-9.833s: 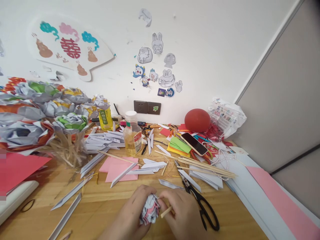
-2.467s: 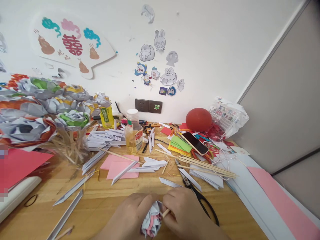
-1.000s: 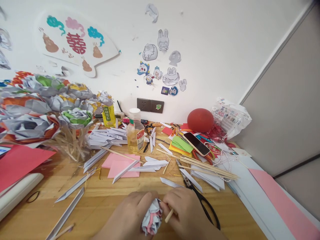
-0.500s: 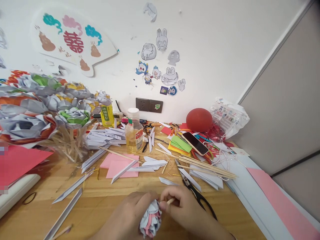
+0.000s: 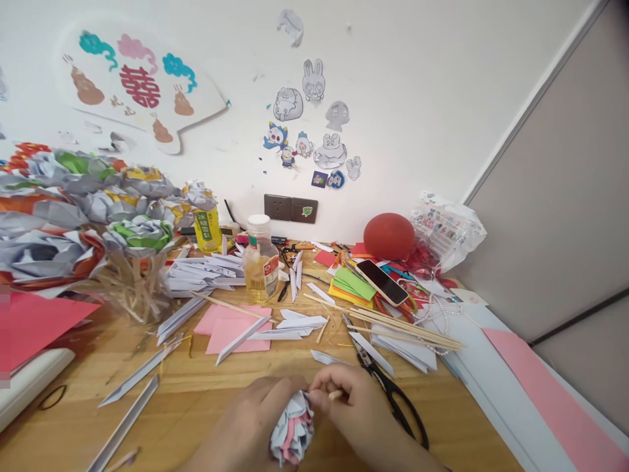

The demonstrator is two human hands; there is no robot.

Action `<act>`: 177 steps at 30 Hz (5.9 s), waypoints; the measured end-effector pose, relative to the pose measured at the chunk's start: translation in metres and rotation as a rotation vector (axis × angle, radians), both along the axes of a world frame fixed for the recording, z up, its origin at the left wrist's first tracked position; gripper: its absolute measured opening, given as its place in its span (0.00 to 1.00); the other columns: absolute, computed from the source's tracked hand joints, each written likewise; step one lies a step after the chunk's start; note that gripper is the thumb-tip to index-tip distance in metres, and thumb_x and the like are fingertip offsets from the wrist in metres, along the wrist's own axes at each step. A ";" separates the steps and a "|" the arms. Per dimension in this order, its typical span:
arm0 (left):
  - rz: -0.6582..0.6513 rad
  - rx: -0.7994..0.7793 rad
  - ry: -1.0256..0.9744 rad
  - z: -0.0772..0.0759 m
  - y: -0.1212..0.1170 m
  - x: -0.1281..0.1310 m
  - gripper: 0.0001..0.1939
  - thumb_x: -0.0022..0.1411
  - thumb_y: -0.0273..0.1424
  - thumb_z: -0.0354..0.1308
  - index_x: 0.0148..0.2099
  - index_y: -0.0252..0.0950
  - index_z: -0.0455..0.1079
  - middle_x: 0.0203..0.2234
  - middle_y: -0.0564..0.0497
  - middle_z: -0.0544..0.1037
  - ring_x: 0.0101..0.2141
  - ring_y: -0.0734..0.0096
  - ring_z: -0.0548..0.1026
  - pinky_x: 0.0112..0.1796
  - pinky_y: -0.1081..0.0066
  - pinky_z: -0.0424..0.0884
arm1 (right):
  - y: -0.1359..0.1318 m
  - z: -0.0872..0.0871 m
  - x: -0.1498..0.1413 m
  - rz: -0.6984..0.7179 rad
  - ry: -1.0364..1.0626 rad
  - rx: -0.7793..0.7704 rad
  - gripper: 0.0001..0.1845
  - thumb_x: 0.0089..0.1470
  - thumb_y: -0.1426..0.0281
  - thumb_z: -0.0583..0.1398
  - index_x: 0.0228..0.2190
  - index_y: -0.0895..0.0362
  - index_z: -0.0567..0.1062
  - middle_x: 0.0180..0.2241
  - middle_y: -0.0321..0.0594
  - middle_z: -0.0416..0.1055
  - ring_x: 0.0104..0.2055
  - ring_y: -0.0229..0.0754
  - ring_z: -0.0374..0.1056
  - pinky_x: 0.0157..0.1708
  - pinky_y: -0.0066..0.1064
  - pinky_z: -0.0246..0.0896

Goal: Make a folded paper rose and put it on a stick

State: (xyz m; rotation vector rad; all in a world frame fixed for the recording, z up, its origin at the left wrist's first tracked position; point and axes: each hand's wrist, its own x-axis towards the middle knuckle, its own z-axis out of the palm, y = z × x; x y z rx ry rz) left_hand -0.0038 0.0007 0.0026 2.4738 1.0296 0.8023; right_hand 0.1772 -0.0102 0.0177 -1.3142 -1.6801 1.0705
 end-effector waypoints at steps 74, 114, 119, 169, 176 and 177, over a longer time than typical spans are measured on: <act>-0.088 -0.299 -0.139 0.012 -0.001 0.009 0.19 0.44 0.24 0.53 0.42 0.40 0.63 0.30 0.56 0.77 0.27 0.74 0.75 0.28 0.79 0.70 | -0.008 0.020 0.006 0.077 -0.040 0.107 0.05 0.48 0.67 0.62 0.27 0.55 0.78 0.17 0.28 0.60 0.19 0.32 0.55 0.20 0.22 0.49; -0.081 -0.473 0.025 0.012 -0.007 0.004 0.15 0.46 0.29 0.58 0.39 0.40 0.65 0.31 0.54 0.75 0.29 0.70 0.72 0.31 0.75 0.67 | -0.010 0.012 0.010 0.168 -0.685 1.106 0.18 0.63 0.75 0.45 0.26 0.59 0.70 0.18 0.35 0.62 0.20 0.38 0.53 0.22 0.32 0.41; -0.076 -0.462 0.039 0.016 -0.007 0.005 0.14 0.44 0.27 0.58 0.38 0.40 0.65 0.32 0.54 0.75 0.30 0.70 0.72 0.32 0.75 0.67 | -0.010 0.010 0.008 0.121 -0.661 1.092 0.17 0.63 0.74 0.45 0.29 0.59 0.70 0.18 0.36 0.64 0.21 0.39 0.55 0.22 0.32 0.44; -0.041 -0.392 0.133 0.028 -0.010 0.007 0.18 0.41 0.24 0.57 0.39 0.40 0.65 0.33 0.52 0.77 0.34 0.66 0.74 0.33 0.74 0.68 | -0.010 0.016 0.008 0.124 -0.784 1.272 0.14 0.60 0.77 0.49 0.30 0.61 0.72 0.16 0.35 0.63 0.19 0.38 0.55 0.21 0.32 0.42; -0.031 -0.375 0.215 0.028 -0.008 0.008 0.17 0.41 0.25 0.58 0.38 0.40 0.65 0.34 0.51 0.77 0.34 0.64 0.74 0.33 0.72 0.67 | -0.010 0.019 0.008 0.117 -0.799 1.249 0.14 0.61 0.77 0.47 0.33 0.62 0.72 0.16 0.35 0.63 0.18 0.38 0.56 0.20 0.32 0.43; -0.026 -0.366 0.222 0.028 -0.008 0.008 0.16 0.41 0.25 0.57 0.37 0.40 0.65 0.33 0.51 0.77 0.34 0.64 0.74 0.33 0.72 0.67 | -0.010 0.019 0.008 0.117 -0.790 1.247 0.14 0.61 0.77 0.47 0.34 0.63 0.72 0.16 0.35 0.63 0.18 0.38 0.56 0.20 0.32 0.43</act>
